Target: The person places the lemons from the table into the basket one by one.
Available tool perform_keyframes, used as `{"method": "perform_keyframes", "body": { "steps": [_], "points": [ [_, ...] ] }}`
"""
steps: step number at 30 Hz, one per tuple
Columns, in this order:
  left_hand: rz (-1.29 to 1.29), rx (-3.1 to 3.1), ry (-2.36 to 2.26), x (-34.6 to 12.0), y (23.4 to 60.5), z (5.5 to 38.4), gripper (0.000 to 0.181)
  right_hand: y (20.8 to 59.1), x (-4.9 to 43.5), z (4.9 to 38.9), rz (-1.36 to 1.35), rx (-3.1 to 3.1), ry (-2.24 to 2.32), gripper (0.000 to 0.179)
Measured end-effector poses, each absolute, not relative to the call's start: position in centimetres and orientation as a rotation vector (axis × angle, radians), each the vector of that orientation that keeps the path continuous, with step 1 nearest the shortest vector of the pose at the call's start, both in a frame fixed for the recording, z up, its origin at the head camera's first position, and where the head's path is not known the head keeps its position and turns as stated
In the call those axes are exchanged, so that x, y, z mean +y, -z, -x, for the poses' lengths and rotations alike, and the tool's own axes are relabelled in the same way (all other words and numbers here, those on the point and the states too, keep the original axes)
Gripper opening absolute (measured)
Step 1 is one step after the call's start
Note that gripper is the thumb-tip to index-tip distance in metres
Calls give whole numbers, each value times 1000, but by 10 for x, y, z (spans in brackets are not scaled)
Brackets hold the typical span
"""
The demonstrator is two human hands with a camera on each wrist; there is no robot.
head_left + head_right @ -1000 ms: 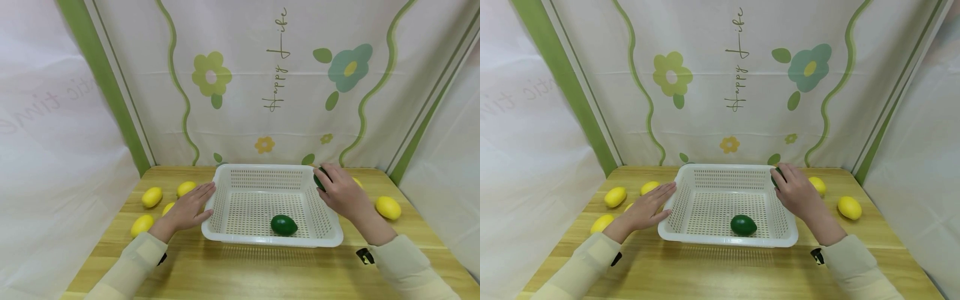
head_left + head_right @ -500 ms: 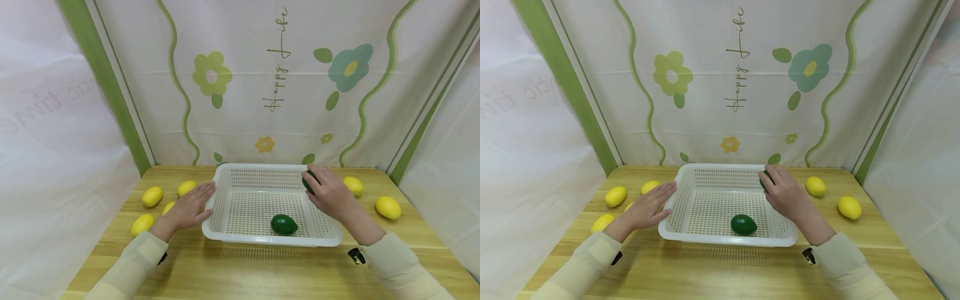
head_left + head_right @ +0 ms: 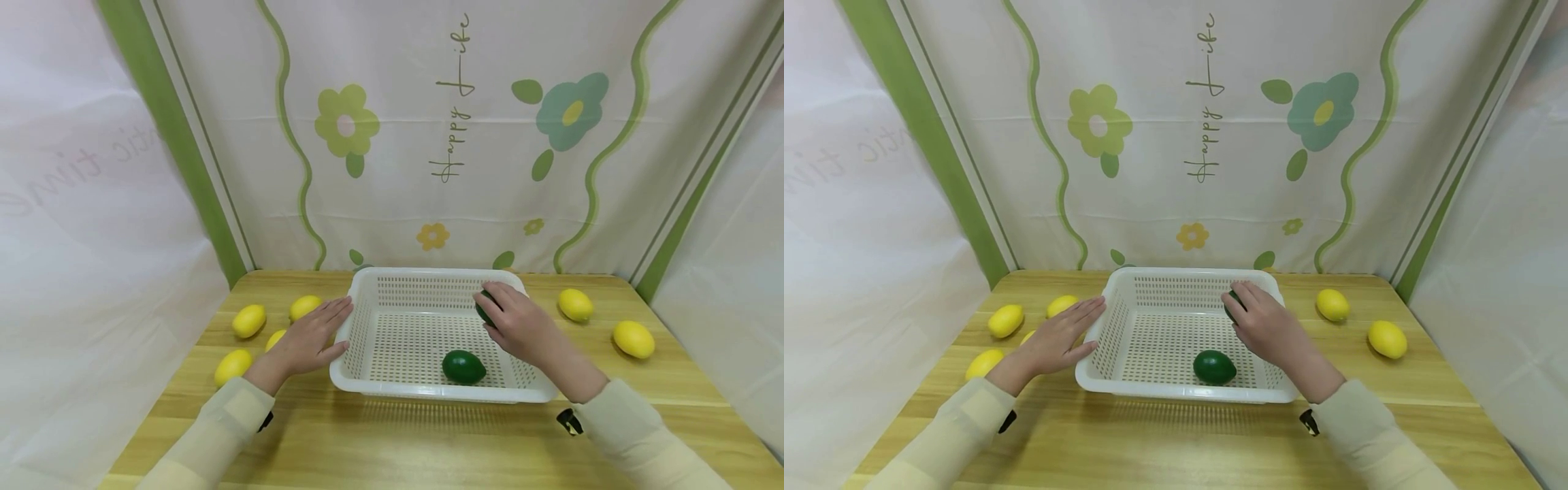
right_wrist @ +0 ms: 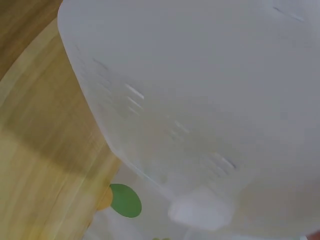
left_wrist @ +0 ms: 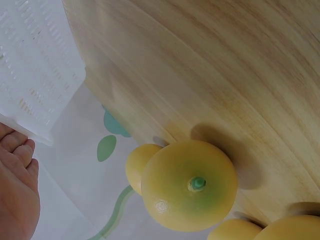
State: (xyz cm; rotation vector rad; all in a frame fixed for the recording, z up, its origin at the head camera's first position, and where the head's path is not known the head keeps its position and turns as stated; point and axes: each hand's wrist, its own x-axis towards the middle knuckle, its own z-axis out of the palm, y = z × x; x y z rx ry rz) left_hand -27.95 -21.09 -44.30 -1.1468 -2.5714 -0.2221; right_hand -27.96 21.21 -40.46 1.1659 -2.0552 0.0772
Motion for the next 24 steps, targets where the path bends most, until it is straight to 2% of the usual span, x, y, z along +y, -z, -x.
{"method": "perform_keyframes", "body": {
  "steps": [24],
  "points": [
    [1147, -2566, 227, -211, 445, 280, 66, 418, 205, 278, -1199, -2288, -29, 62]
  ]
}}
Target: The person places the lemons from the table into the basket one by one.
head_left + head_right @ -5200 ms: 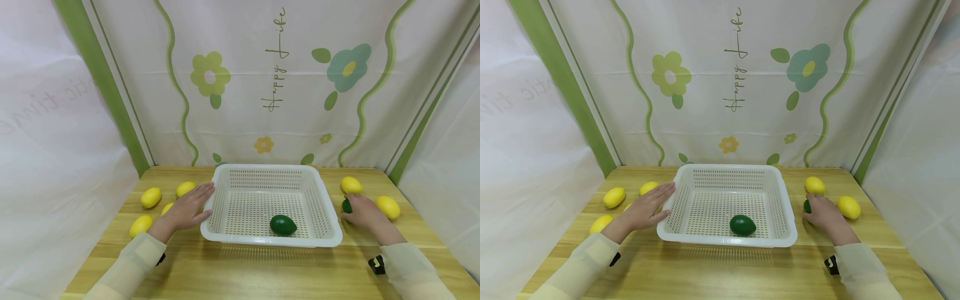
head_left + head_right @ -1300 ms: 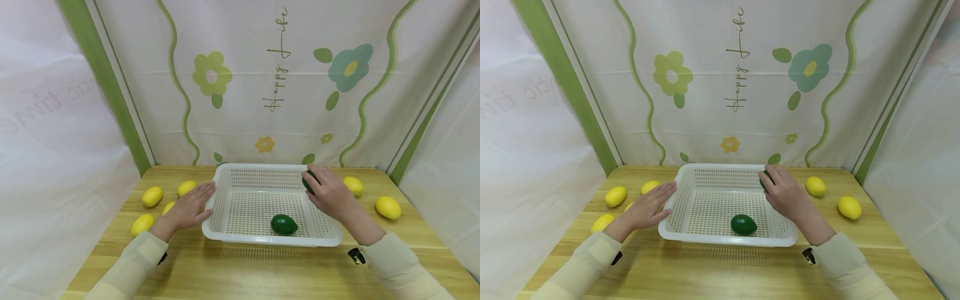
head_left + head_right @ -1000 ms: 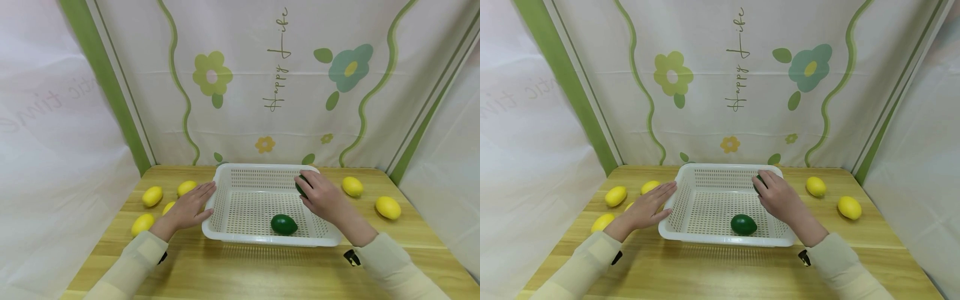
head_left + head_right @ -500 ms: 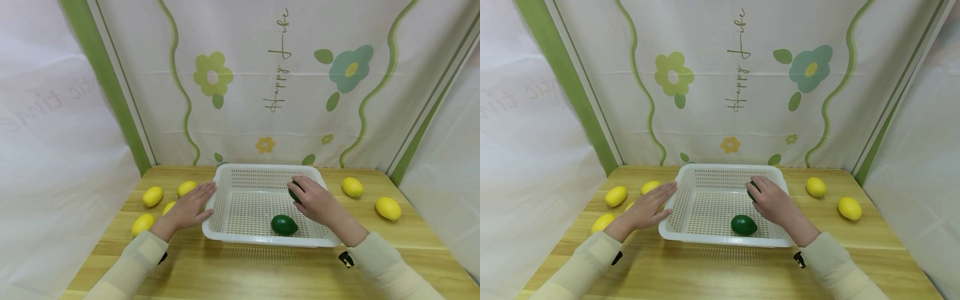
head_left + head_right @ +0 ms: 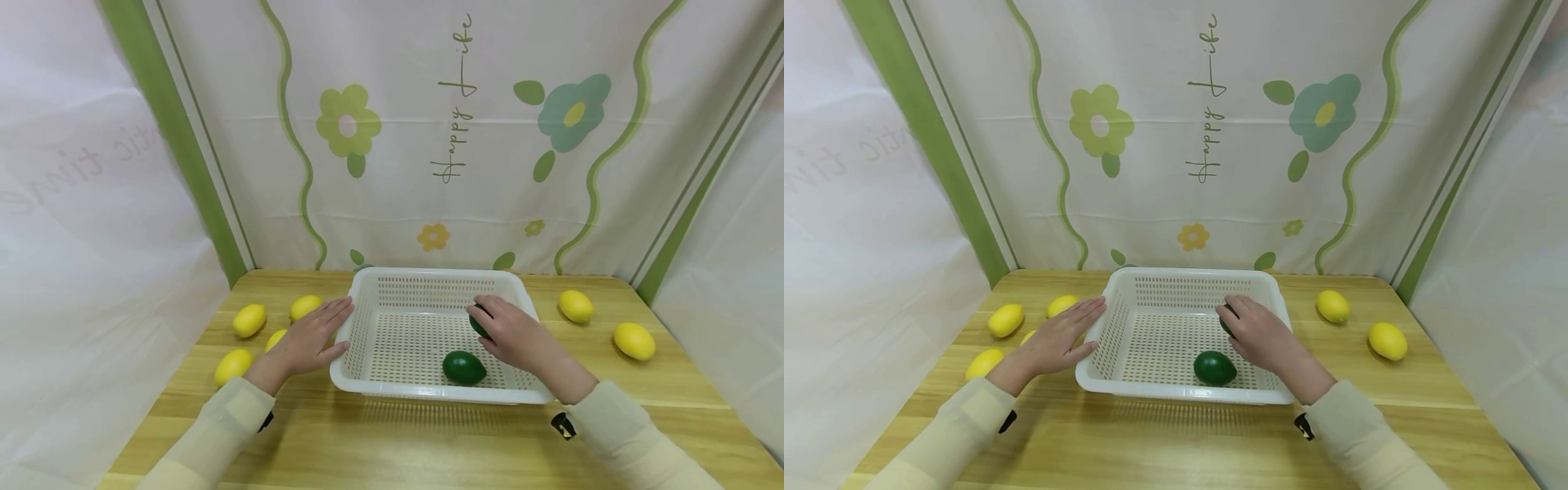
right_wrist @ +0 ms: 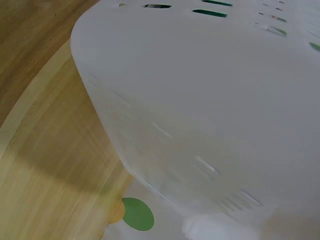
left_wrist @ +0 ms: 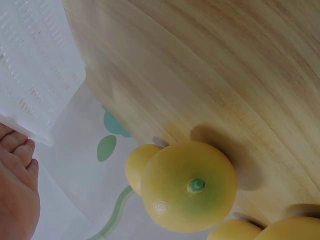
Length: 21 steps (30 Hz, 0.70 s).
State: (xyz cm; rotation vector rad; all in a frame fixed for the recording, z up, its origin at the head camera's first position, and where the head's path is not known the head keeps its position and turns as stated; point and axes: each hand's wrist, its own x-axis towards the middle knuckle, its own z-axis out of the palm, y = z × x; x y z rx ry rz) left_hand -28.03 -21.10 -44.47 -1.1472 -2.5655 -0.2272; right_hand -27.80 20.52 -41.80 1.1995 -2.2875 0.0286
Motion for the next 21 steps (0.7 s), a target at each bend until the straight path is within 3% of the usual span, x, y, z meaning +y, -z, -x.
{"method": "perform_keyframes", "body": {
  "steps": [21],
  "points": [
    [1139, -2575, 223, -211, 444, 280, 66, 426, 205, 274, -1130, -2481, -41, 60]
  ]
}}
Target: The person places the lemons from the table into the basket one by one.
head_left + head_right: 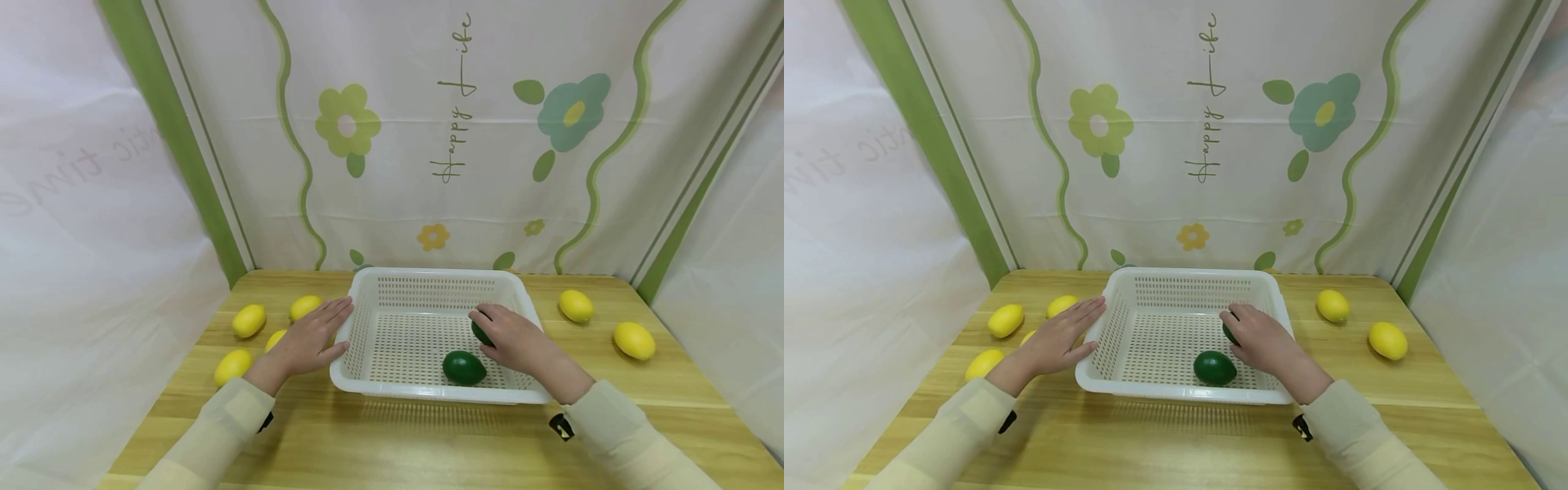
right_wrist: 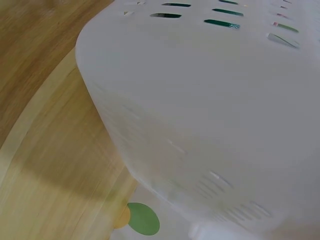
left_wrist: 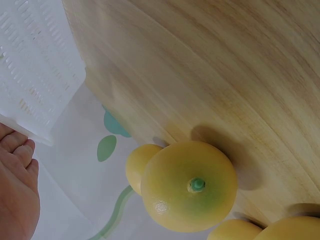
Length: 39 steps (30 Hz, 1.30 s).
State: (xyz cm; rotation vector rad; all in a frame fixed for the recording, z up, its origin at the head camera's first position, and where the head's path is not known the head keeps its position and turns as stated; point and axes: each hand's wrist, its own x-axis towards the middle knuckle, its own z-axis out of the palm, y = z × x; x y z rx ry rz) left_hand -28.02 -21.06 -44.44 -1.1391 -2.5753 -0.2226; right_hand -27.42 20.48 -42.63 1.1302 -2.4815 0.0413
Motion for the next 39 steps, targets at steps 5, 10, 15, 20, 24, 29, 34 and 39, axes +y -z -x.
{"method": "perform_keyframes", "body": {
  "steps": [5, 10, 15, 20, 24, 29, 34, 39],
  "points": [
    [1141, -2572, 220, -210, 444, 280, 66, 428, 205, 274, -1115, -2530, -50, 59],
    [1137, -2577, 211, -211, 444, 280, 66, 427, 204, 273, -1112, -2585, -72, 56],
    [1148, -2545, 212, -211, 444, 280, 66, 427, 205, 272, -1102, -2646, -65, 53],
    [1155, -2528, 218, -210, 443, 279, 66, 428, 206, 271, -1069, -2725, -87, 52],
    [1153, -2536, 223, -210, 442, 278, 65, 428, 206, 270, -1051, -2767, -91, 53],
    [1151, -2546, 218, -210, 440, 277, 66, 429, 206, 270, -1044, -2800, -97, 53],
    [1152, -2543, 211, -211, 441, 278, 66, 431, 206, 270, -1034, -2824, -105, 53],
    [1156, -2533, 211, -211, 443, 279, 66, 431, 207, 270, -1011, -2854, -104, 52]
  ]
}}
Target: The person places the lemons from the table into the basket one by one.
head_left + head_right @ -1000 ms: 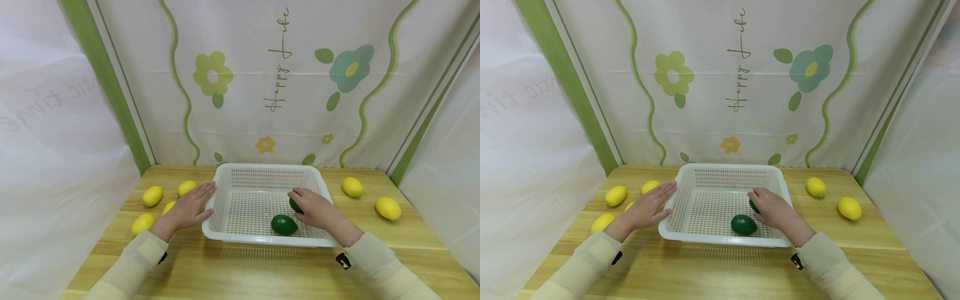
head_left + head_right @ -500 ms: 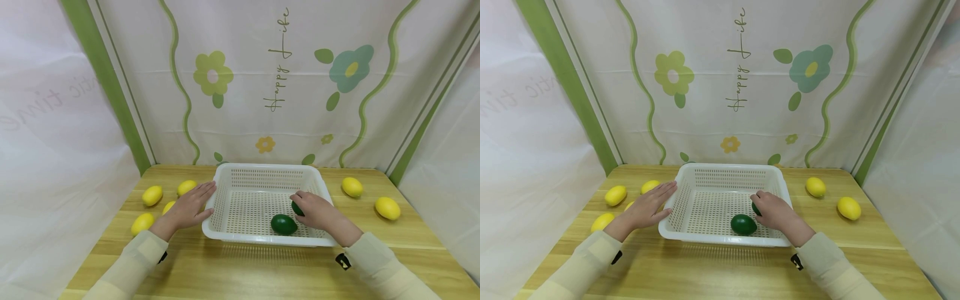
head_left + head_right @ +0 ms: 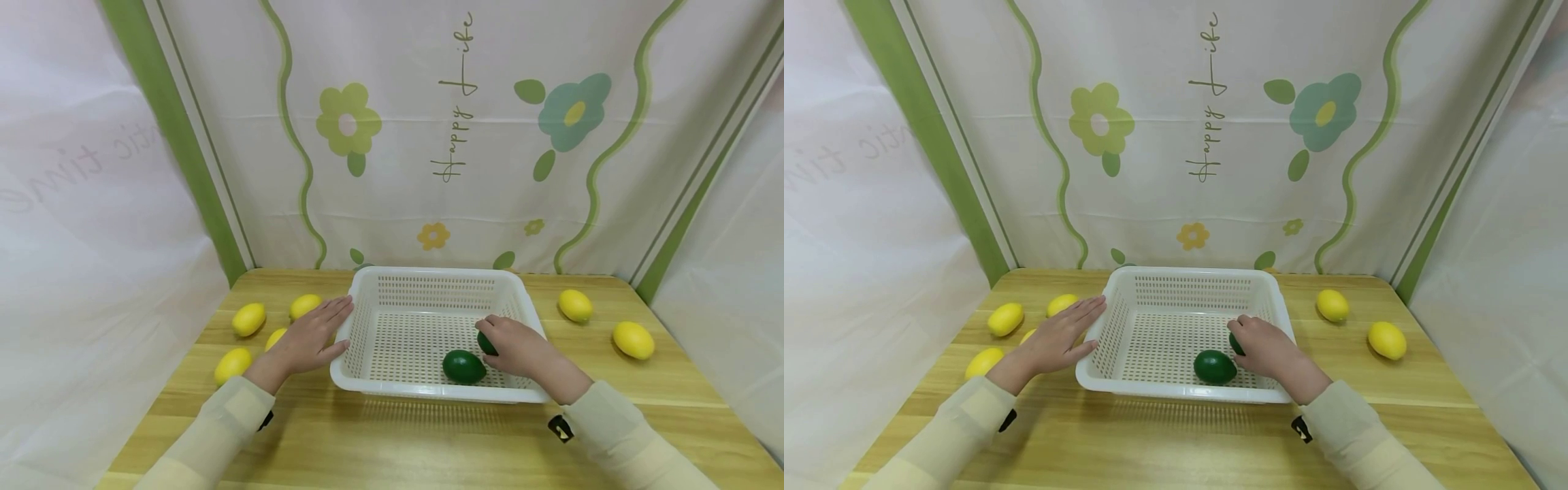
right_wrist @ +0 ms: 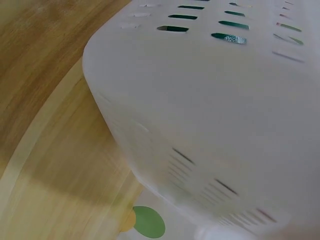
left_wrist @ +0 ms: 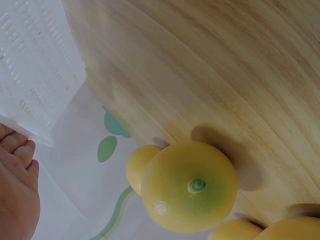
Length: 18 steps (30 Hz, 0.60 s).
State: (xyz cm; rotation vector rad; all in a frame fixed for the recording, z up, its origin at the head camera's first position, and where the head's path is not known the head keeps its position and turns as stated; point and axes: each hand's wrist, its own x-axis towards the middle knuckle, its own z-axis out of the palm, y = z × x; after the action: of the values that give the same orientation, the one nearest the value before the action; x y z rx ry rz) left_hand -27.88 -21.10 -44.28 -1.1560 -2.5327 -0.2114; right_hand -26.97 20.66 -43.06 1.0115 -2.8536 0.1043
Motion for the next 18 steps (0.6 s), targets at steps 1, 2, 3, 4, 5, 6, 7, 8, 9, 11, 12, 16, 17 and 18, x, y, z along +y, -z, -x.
{"method": "perform_keyframes", "body": {
  "steps": [1, 2, 3, 4, 5, 6, 7, 8, 9, 11, 12, 16, 17, 18],
  "points": [
    [1157, -2529, 212, -211, 443, 279, 66, 430, 207, 269, -1009, -2858, -105, 53],
    [1158, -2525, 212, -211, 443, 279, 66, 430, 207, 269, -1007, -2860, -106, 53],
    [1159, -2520, 213, -211, 443, 279, 66, 429, 207, 268, -1001, -2863, -107, 53],
    [1160, -2516, 214, -211, 443, 279, 67, 428, 208, 268, -998, -2862, -115, 53],
    [1160, -2512, 216, -210, 443, 279, 67, 426, 208, 267, -994, -2859, -123, 53],
    [1161, -2507, 218, -210, 443, 279, 67, 425, 208, 267, -989, -2857, -132, 53],
    [1161, -2505, 222, -210, 443, 279, 67, 424, 209, 266, -979, -2854, -140, 54],
    [1161, -2503, 222, -210, 443, 279, 67, 422, 209, 265, -973, -2851, -150, 54],
    [1160, -2501, 221, -210, 443, 279, 67, 421, 209, 264, -967, -2850, -157, 54],
    [1159, -2502, 221, -210, 443, 279, 66, 419, 210, 264, -964, -2843, -163, 54],
    [1158, -2503, 217, -209, 443, 279, 66, 418, 210, 264, -962, -2841, -163, 54],
    [1157, -2515, 215, -210, 442, 279, 67, 417, 212, 264, -967, -2815, -165, 53],
    [1157, -2517, 214, -210, 442, 279, 67, 417, 213, 264, -968, -2806, -165, 53],
    [1156, -2518, 212, -210, 442, 278, 67, 417, 213, 264, -968, -2797, -168, 53]
  ]
}}
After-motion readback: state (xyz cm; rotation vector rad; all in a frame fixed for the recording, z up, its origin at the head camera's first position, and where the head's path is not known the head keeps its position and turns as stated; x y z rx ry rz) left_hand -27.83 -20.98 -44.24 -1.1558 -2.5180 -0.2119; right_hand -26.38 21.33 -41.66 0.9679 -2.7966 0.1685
